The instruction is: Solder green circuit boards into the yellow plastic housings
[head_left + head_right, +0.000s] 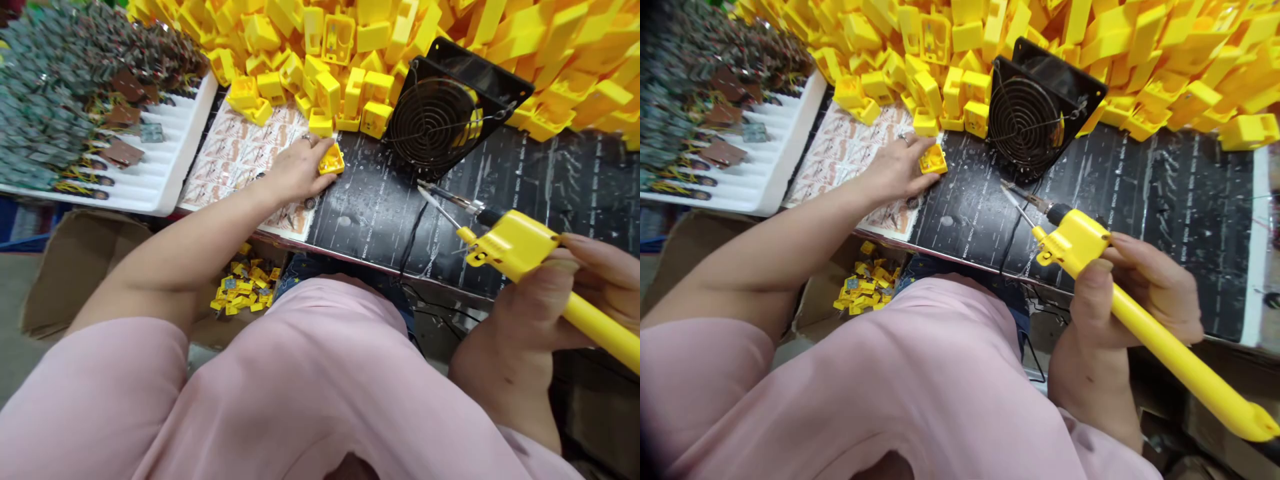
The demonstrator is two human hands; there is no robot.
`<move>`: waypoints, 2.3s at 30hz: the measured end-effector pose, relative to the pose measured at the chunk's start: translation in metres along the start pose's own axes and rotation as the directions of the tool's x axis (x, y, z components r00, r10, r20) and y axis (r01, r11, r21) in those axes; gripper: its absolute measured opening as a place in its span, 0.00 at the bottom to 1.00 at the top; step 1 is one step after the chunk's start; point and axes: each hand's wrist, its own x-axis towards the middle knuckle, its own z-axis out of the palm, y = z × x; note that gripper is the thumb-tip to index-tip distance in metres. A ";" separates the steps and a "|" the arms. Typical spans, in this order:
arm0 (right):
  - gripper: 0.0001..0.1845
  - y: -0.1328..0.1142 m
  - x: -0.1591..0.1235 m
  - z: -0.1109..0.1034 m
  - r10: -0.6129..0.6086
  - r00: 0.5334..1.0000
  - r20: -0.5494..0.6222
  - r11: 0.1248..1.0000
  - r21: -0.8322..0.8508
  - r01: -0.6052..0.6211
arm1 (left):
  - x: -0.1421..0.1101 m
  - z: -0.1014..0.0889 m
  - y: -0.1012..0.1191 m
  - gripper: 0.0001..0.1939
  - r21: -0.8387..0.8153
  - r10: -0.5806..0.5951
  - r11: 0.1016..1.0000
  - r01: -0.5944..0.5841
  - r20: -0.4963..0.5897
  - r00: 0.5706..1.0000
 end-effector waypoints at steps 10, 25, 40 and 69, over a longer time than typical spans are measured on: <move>0.22 0.008 0.006 0.001 -0.177 0.968 -0.178 0.974 0.110 0.199 | 0.039 0.010 0.001 0.32 -0.028 -0.112 0.993 0.111 -0.039 0.993; 0.17 0.011 0.005 -0.001 -0.215 0.957 -0.193 0.960 0.138 0.243 | 0.030 0.005 0.002 0.30 0.022 -0.123 0.992 0.125 -0.073 0.990; 0.16 0.014 0.001 -0.006 -0.193 0.968 -0.161 0.972 0.104 0.212 | 0.008 0.020 0.031 0.29 0.022 0.134 0.991 -0.133 -0.047 0.990; 0.11 0.016 -0.003 -0.012 -0.213 0.974 -0.073 0.964 0.144 0.222 | 0.020 0.012 0.004 0.33 -0.001 0.080 0.997 -0.080 -0.101 0.992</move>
